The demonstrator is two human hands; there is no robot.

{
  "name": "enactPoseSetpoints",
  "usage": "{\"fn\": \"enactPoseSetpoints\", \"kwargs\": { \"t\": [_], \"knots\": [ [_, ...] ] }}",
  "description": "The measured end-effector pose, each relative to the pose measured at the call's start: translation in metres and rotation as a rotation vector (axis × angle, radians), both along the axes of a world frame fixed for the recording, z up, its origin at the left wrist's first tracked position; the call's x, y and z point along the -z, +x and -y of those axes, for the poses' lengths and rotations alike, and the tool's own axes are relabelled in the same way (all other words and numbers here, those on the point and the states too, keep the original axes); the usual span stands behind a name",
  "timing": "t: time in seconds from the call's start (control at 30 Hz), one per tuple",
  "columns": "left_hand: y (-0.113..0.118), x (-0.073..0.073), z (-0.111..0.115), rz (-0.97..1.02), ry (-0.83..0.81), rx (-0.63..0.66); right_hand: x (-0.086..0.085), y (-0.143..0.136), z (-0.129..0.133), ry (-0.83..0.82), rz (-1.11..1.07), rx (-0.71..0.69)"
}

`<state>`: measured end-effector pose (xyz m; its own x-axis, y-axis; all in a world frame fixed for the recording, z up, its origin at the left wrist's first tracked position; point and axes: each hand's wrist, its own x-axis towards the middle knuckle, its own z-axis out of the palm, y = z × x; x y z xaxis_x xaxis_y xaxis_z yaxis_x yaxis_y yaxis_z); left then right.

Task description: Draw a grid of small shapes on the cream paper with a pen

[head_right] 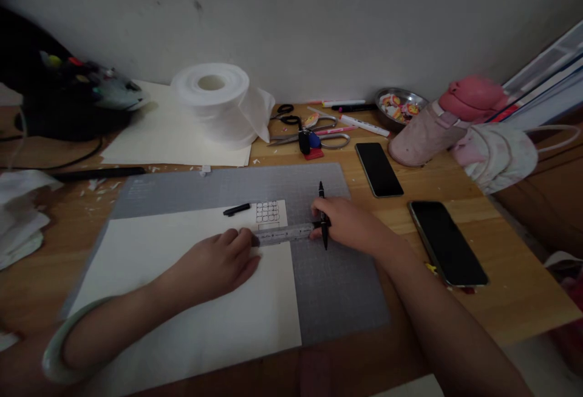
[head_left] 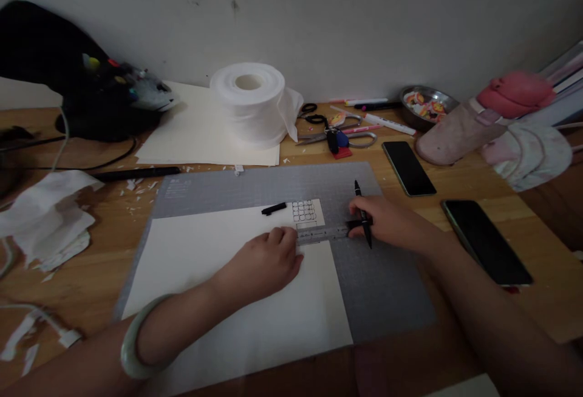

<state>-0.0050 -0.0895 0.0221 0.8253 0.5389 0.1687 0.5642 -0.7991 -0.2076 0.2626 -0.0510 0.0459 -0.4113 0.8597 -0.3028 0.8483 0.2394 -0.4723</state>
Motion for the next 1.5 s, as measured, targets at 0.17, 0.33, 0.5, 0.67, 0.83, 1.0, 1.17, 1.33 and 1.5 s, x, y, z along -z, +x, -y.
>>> {"fn": "enactPoseSetpoints", "kwargs": {
  "t": [0.17,0.33,0.5,0.67,0.83,1.0,1.17,1.33,1.5],
  "knots": [
    [0.001,-0.001,0.007,-0.036,0.1,-0.018,-0.004,-0.004,0.006,0.073,-0.153,0.018],
    [0.003,-0.003,0.011,-0.09,0.117,0.034,0.001,-0.019,0.018,0.11,-0.519,0.056],
    [0.004,0.001,0.015,-0.085,0.144,0.082,0.013,-0.037,0.026,0.22,-0.545,0.068],
    [0.003,0.004,0.015,-0.108,0.103,0.076,0.022,-0.052,0.03,0.221,-0.632,0.203],
    [0.003,0.003,0.014,-0.119,0.123,0.061,0.029,-0.059,0.03,0.018,-0.77,0.367],
    [0.002,0.004,0.012,-0.161,0.127,0.087,0.032,-0.06,0.029,-0.094,-0.82,0.35],
    [0.002,0.004,0.012,-0.163,0.15,0.098,0.032,-0.059,0.03,-0.079,-0.741,0.317],
    [0.002,0.003,0.012,-0.164,0.131,0.092,0.032,-0.058,0.03,-0.084,-0.709,0.275],
    [0.002,0.004,0.012,-0.136,0.084,0.08,0.033,-0.057,0.029,-0.063,-0.667,0.257]
  ]
}}
